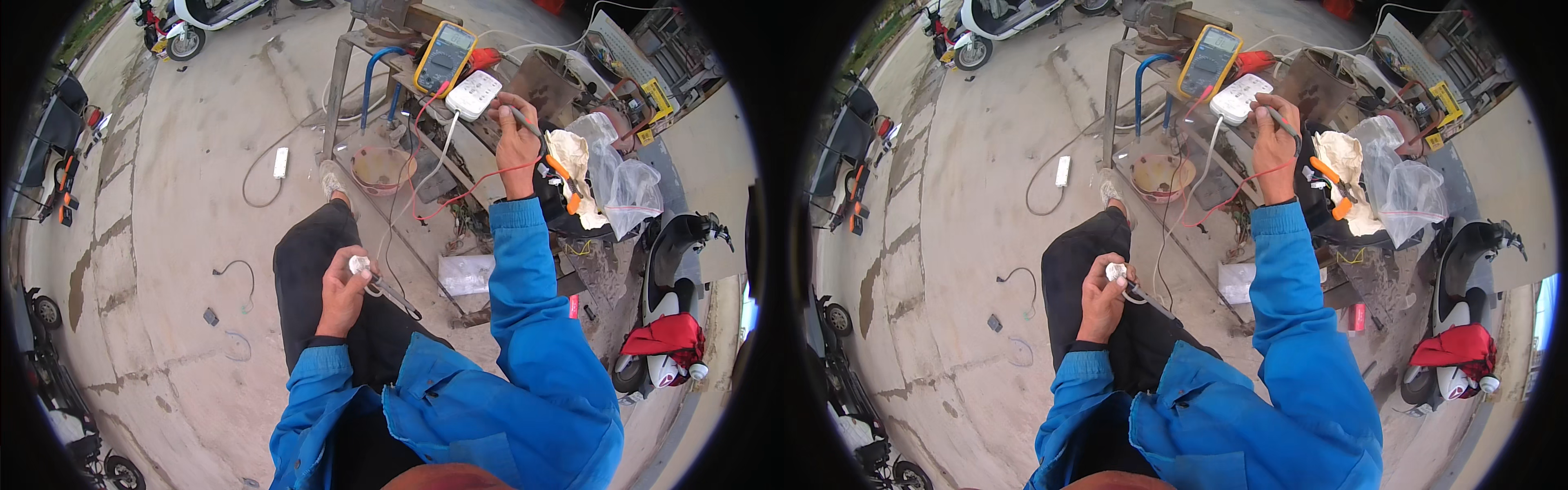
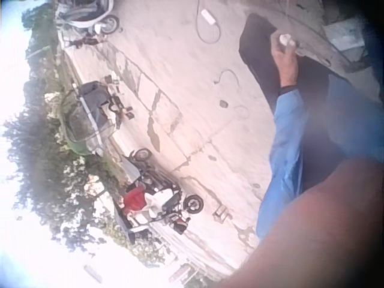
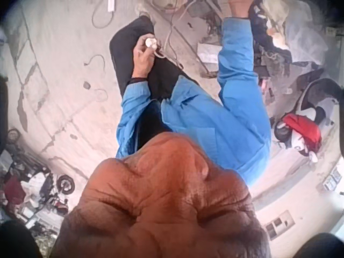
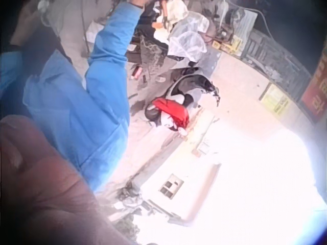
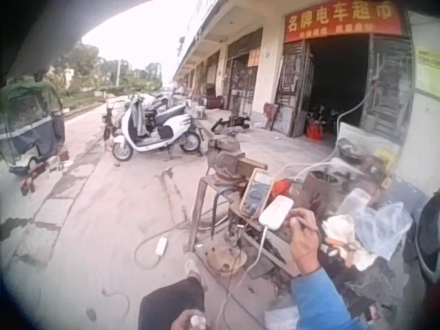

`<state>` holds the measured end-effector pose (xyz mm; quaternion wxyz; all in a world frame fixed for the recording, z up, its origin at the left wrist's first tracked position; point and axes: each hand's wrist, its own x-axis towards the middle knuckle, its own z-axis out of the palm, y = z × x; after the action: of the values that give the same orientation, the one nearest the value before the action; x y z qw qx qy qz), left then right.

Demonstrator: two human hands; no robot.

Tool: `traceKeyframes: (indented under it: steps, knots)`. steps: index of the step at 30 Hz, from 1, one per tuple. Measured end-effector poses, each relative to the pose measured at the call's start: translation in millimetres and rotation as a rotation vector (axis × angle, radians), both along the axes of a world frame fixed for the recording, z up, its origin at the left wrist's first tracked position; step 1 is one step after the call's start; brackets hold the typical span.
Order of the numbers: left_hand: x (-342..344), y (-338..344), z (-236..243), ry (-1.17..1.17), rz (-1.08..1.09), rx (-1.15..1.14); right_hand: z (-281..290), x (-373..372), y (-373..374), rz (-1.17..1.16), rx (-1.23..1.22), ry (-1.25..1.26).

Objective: The person uses a multimeter to test a small white electrical component and a power strip. They repeatedly connect the multimeter probes to the component and the power strip, checking readings on the multimeter display.

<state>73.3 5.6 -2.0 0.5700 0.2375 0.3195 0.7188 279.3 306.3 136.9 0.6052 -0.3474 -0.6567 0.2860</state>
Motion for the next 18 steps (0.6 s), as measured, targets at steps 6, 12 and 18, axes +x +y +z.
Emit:
traceKeyframes:
  steps: [6, 12, 18]
  knots:
    - [0.7, 2.0, -3.2, 0.001, 0.005, -0.008, -19.6, -7.1, 80.5, -0.341, 0.059, -0.103]
    - [-1.3, 3.5, -1.9, -0.021, -0.009, -0.014, -29.0, -2.6, 107.3, -0.466, 0.083, -0.255]
    - [-1.0, 6.4, -2.9, -0.048, -0.036, 0.003, -40.6, -2.5, 125.0, -0.448, 0.045, -0.281]
